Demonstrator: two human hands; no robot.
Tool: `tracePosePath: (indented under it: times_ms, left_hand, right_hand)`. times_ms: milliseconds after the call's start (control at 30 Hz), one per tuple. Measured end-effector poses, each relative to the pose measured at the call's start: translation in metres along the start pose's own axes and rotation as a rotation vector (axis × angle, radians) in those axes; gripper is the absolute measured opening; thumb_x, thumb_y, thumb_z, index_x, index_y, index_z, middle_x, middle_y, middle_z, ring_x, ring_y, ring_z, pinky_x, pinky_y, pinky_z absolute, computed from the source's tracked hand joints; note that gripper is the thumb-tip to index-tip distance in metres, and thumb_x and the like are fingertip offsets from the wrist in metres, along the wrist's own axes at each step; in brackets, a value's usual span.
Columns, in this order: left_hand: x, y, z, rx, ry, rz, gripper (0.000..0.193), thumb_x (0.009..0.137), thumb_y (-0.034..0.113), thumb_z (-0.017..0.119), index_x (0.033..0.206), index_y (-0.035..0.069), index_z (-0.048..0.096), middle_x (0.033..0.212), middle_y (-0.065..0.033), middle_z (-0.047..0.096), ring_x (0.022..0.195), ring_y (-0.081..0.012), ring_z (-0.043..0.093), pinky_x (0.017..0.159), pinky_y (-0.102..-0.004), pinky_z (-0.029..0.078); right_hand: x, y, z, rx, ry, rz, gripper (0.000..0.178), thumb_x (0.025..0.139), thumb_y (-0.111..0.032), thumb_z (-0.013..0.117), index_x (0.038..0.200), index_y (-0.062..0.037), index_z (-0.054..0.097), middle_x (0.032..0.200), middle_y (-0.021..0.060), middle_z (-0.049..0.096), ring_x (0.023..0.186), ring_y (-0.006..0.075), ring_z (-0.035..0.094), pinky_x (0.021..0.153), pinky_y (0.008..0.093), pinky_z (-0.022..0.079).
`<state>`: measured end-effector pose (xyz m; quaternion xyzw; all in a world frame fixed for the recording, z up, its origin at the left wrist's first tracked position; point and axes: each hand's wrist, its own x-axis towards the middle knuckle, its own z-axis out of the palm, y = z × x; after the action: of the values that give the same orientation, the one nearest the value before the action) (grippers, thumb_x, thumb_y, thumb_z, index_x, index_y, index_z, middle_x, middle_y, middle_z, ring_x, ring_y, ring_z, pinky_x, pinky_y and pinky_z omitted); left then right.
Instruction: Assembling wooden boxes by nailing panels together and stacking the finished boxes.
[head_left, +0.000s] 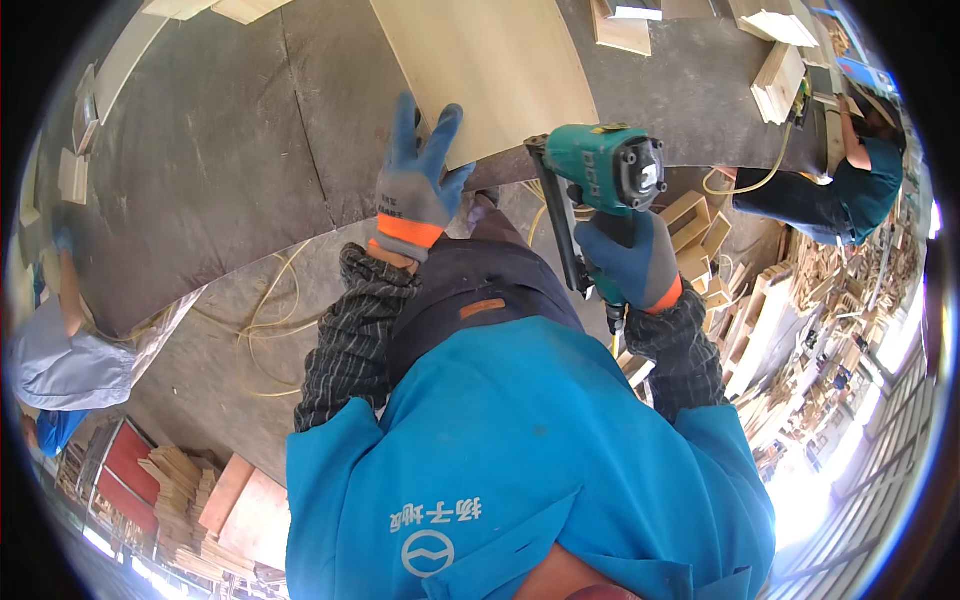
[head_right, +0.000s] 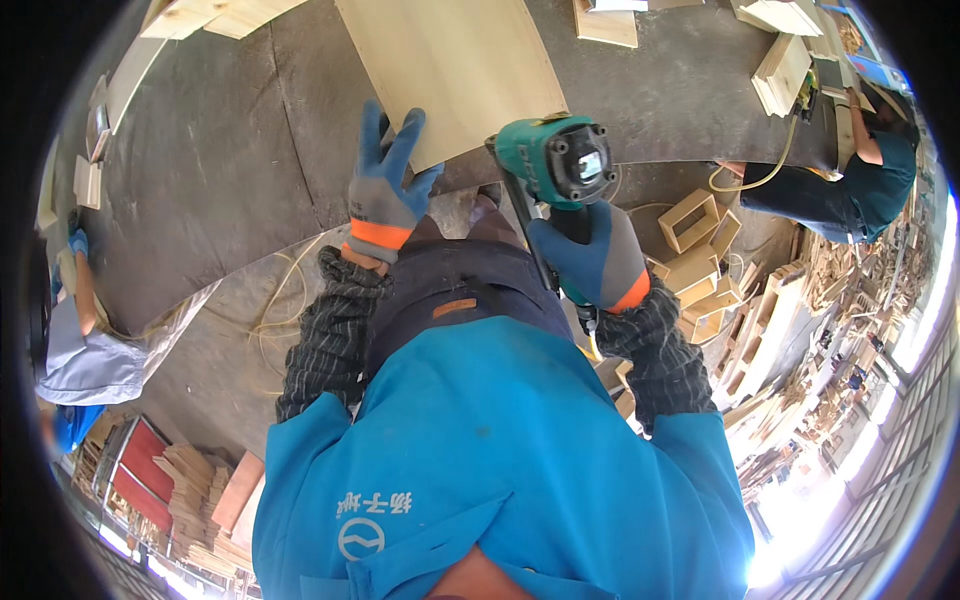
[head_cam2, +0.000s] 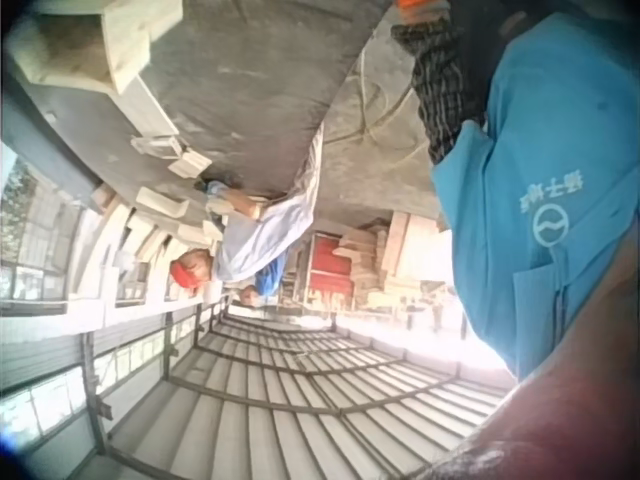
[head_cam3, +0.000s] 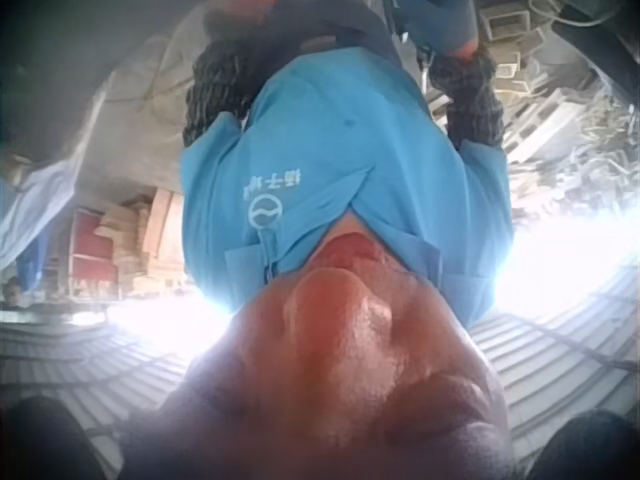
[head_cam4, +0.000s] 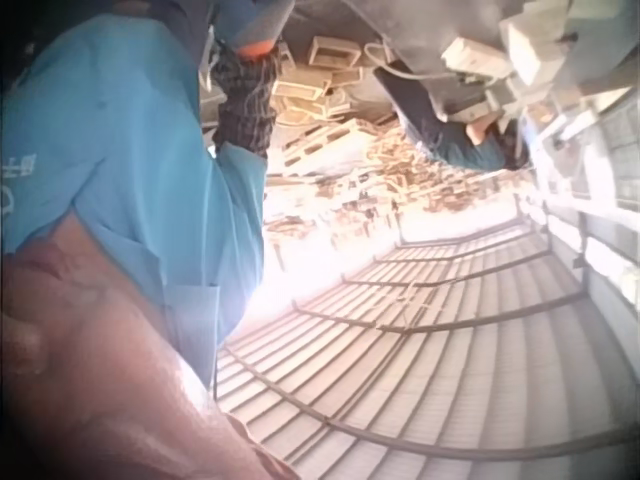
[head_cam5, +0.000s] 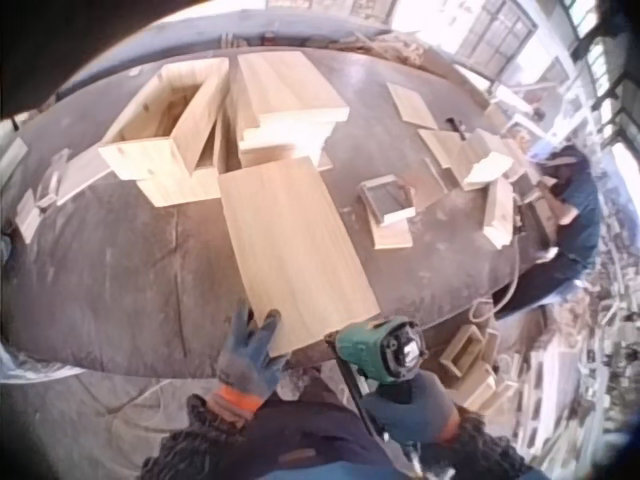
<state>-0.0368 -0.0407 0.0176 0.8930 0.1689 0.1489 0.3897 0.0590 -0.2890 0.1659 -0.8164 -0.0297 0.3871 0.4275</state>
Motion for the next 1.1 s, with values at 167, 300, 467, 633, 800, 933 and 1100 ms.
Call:
tracePosePath:
  times_ms: [167, 300, 467, 633, 800, 933, 1100]
  left_hand:
    - [0.007, -0.016, 0.003, 0.086, 0.069, 0.249, 0.068, 0.08, 0.015, 0.091, 0.144, 0.008, 0.07, 0.156, -0.0196, 0.06, 0.137, -0.0453, 0.061, 0.109, -0.0491, 0.058]
    - [0.006, -0.018, 0.003, 0.067, 0.085, 0.251, 0.068, 0.078, 0.016, 0.091, 0.143, 0.008, 0.071, 0.153, -0.0163, 0.064, 0.138, -0.0446, 0.061, 0.11, -0.0491, 0.057]
    - [0.005, -0.022, 0.003, 0.046, 0.073, 0.248, 0.073, 0.074, 0.015, 0.092, 0.144, 0.01, 0.07, 0.155, -0.0158, 0.062, 0.14, -0.0425, 0.06, 0.112, -0.0494, 0.057]
    - [0.004, -0.026, 0.002, 0.003, 0.067, 0.25, 0.076, 0.072, 0.016, 0.092, 0.145, 0.011, 0.07, 0.156, -0.0155, 0.062, 0.142, -0.0425, 0.059, 0.114, -0.0498, 0.055]
    - [0.003, -0.026, 0.003, 0.001, 0.063, 0.239, 0.077, 0.072, 0.017, 0.092, 0.145, 0.011, 0.07, 0.156, -0.0156, 0.062, 0.142, -0.0427, 0.059, 0.115, -0.0502, 0.055]
    - [0.002, -0.026, 0.004, 0.033, 0.067, 0.242, 0.074, 0.074, 0.017, 0.092, 0.145, 0.011, 0.07, 0.155, -0.0156, 0.062, 0.141, -0.043, 0.059, 0.113, -0.0501, 0.056]
    - [0.005, -0.025, 0.002, 0.035, 0.109, 0.281, 0.069, 0.076, 0.015, 0.091, 0.142, 0.009, 0.071, 0.153, -0.0175, 0.063, 0.137, -0.0433, 0.062, 0.109, -0.05, 0.059]
  right_hand:
    - [0.009, -0.007, 0.01, -0.057, -0.104, 0.062, 0.027, 0.093, -0.021, 0.079, 0.107, 0.0013, 0.073, 0.085, 0.0012, 0.069, 0.079, 0.009, 0.061, 0.071, 0.0319, 0.051]
    - [0.012, -0.011, 0.022, 0.024, -0.119, 0.03, 0.031, 0.093, -0.021, 0.079, 0.112, 0.0016, 0.073, 0.09, 0.003, 0.072, 0.084, 0.0098, 0.063, 0.076, 0.0327, 0.053]
    - [0.011, -0.014, 0.039, -0.064, -0.12, -0.039, 0.025, 0.092, -0.019, 0.076, 0.104, 0.0025, 0.076, 0.074, 0.0012, 0.068, 0.067, 0.0089, 0.061, 0.063, 0.0317, 0.05]
    - [0.012, -0.011, 0.04, -0.099, -0.138, 0.02, 0.032, 0.094, -0.024, 0.08, 0.111, 0.0022, 0.074, 0.091, 0.0054, 0.074, 0.086, 0.011, 0.066, 0.079, 0.0348, 0.055]
    - [0.01, -0.019, 0.039, -0.175, -0.134, 0.047, 0.031, 0.093, -0.024, 0.08, 0.107, 0.0027, 0.074, 0.085, 0.0058, 0.073, 0.082, 0.0111, 0.065, 0.077, 0.0351, 0.055]
    - [0.002, -0.014, 0.037, -0.118, -0.099, 0.017, 0.031, 0.093, -0.024, 0.079, 0.11, 0.0021, 0.075, 0.082, 0.005, 0.072, 0.079, 0.0109, 0.065, 0.074, 0.0343, 0.054]
    - [0.003, -0.009, 0.018, -0.113, -0.067, 0.076, 0.038, 0.092, -0.02, 0.077, 0.124, 0.0002, 0.075, 0.083, 0.0049, 0.073, 0.075, 0.0111, 0.067, 0.07, 0.0337, 0.056]
